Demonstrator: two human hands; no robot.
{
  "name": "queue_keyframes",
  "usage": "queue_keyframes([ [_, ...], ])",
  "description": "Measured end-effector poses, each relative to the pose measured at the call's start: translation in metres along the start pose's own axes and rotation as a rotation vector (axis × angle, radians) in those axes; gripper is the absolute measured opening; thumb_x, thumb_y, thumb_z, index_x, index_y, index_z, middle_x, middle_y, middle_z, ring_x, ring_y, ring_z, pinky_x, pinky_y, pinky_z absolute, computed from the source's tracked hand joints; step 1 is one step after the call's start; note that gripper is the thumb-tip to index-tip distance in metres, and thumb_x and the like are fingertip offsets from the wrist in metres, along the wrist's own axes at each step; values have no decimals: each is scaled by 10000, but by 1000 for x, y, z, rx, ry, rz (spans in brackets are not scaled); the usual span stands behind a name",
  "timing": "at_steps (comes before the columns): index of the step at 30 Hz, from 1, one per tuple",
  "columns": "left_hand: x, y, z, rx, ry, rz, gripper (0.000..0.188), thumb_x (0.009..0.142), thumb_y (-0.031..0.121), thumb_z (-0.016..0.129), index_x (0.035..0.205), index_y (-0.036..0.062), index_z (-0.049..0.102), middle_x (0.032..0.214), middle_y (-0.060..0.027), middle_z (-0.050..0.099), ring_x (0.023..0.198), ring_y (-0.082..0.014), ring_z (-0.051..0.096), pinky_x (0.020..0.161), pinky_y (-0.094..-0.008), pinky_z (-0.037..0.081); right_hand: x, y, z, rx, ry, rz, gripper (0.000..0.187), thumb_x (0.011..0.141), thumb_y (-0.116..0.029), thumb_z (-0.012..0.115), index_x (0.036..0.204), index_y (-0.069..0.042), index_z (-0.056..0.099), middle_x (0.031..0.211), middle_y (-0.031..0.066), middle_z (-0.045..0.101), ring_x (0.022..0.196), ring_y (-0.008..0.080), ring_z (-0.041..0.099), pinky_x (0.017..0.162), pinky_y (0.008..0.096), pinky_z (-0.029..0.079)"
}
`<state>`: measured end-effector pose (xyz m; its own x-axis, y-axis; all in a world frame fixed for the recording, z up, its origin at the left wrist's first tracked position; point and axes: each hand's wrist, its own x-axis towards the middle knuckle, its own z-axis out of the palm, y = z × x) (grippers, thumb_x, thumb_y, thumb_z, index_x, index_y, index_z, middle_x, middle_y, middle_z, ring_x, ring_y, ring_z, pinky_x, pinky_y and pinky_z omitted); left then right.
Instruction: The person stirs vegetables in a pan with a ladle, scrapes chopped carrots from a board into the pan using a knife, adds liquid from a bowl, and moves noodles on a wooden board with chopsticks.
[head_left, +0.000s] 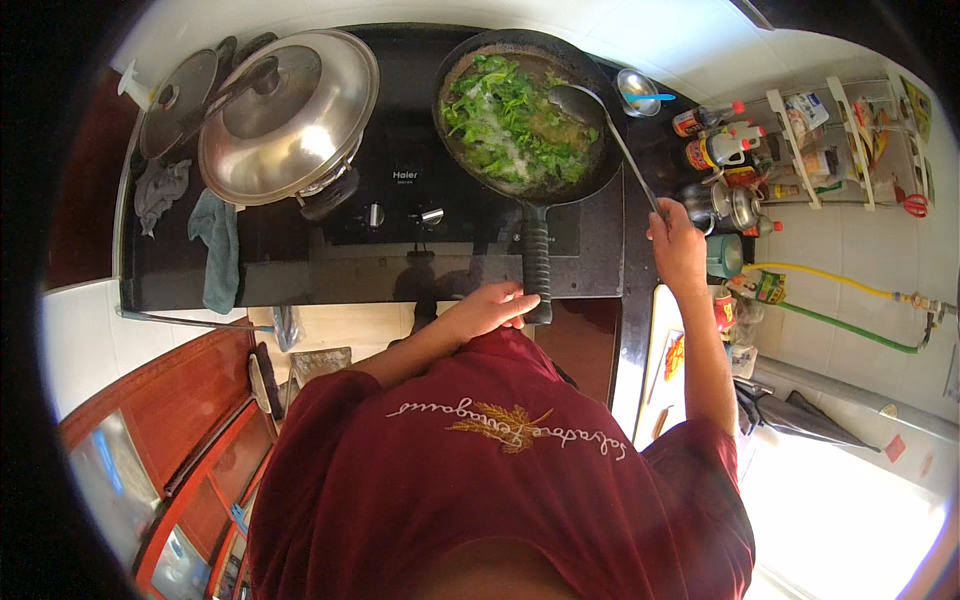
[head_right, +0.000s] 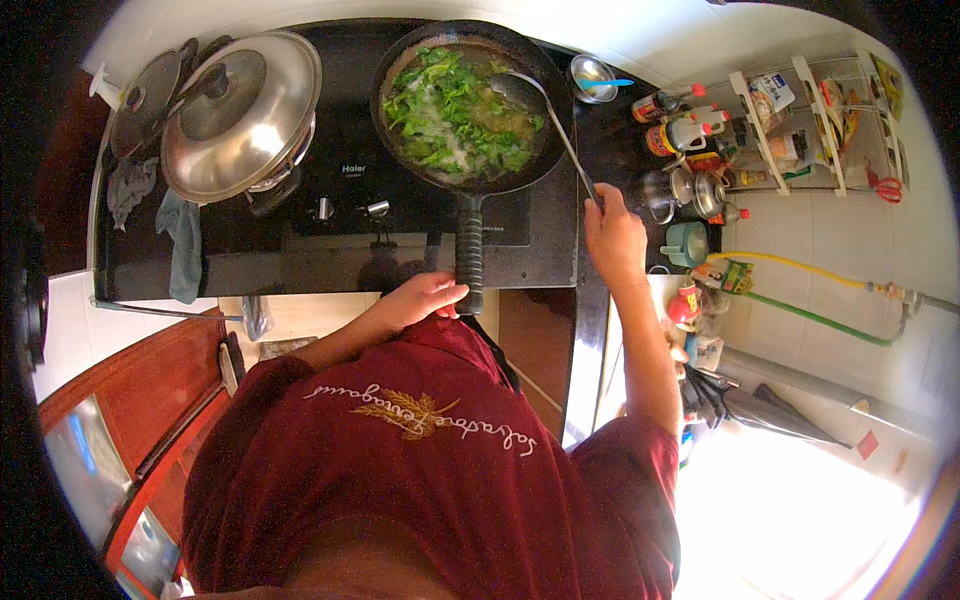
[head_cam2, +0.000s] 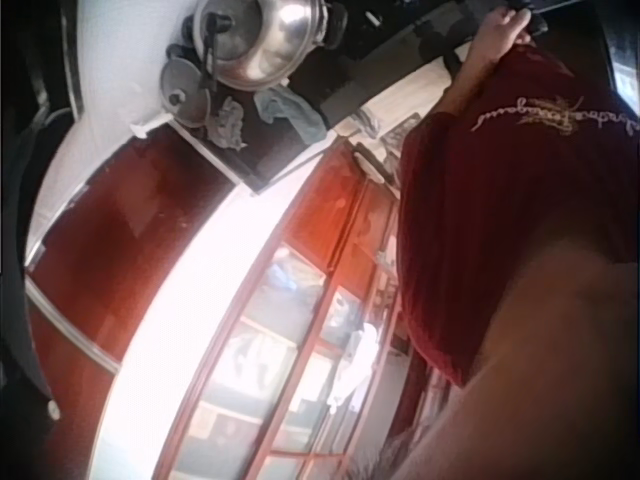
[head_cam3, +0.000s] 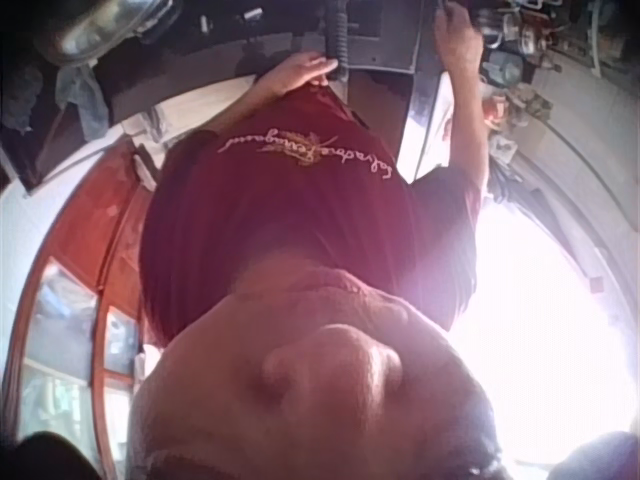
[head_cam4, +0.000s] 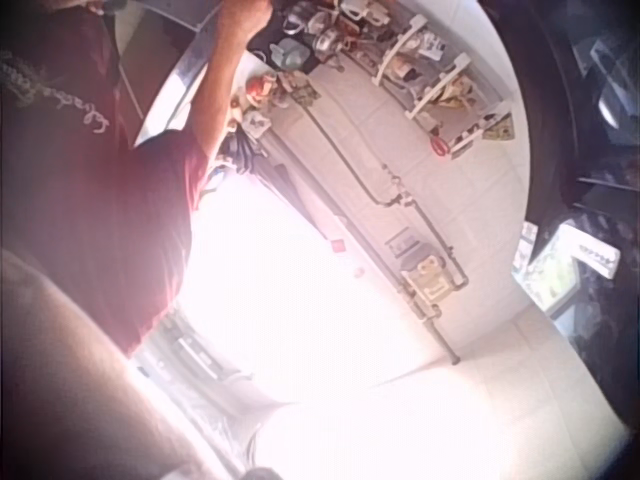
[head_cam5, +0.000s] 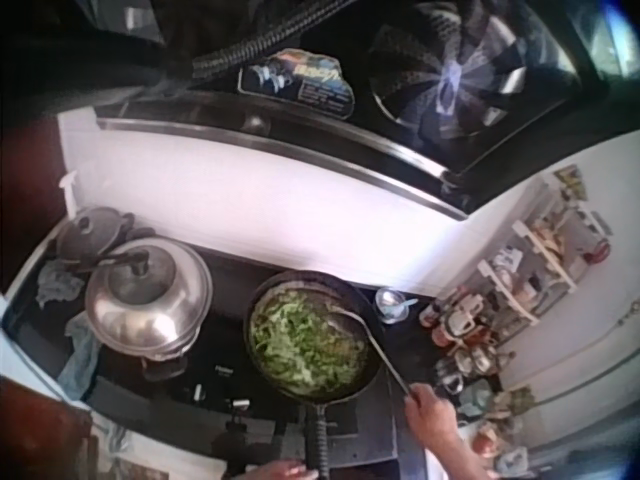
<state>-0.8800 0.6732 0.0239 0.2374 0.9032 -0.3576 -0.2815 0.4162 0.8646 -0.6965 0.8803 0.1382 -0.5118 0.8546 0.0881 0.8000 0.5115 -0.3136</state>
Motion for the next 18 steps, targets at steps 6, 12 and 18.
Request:
queue_keyframes([
  [6,3,-4,-2,23,5,-11,384,885,401,505,1017,43,549,814,-13,545,746,-125,568,686,-264,453,-18,-16,2,658,-406,482,313,893,-189,459,1136,7,482,662,87,613,453,74,488,385,219,363],
  [12,2,-8,0,-23,8,-36,386,883,408,506,1035,55,550,823,-3,529,751,-129,571,695,-264,454,-18,-15,9,1303,-616,700,321,904,-167,449,1158,29,449,718,79,568,441,55,398,370,184,297],
  [18,-4,-1,3,-68,14,-39,372,890,402,496,1037,63,538,856,3,515,767,-130,565,713,-267,448,-5,-25,1,1270,-579,615,335,900,-161,451,1179,25,446,712,73,563,439,52,391,364,183,290],
])
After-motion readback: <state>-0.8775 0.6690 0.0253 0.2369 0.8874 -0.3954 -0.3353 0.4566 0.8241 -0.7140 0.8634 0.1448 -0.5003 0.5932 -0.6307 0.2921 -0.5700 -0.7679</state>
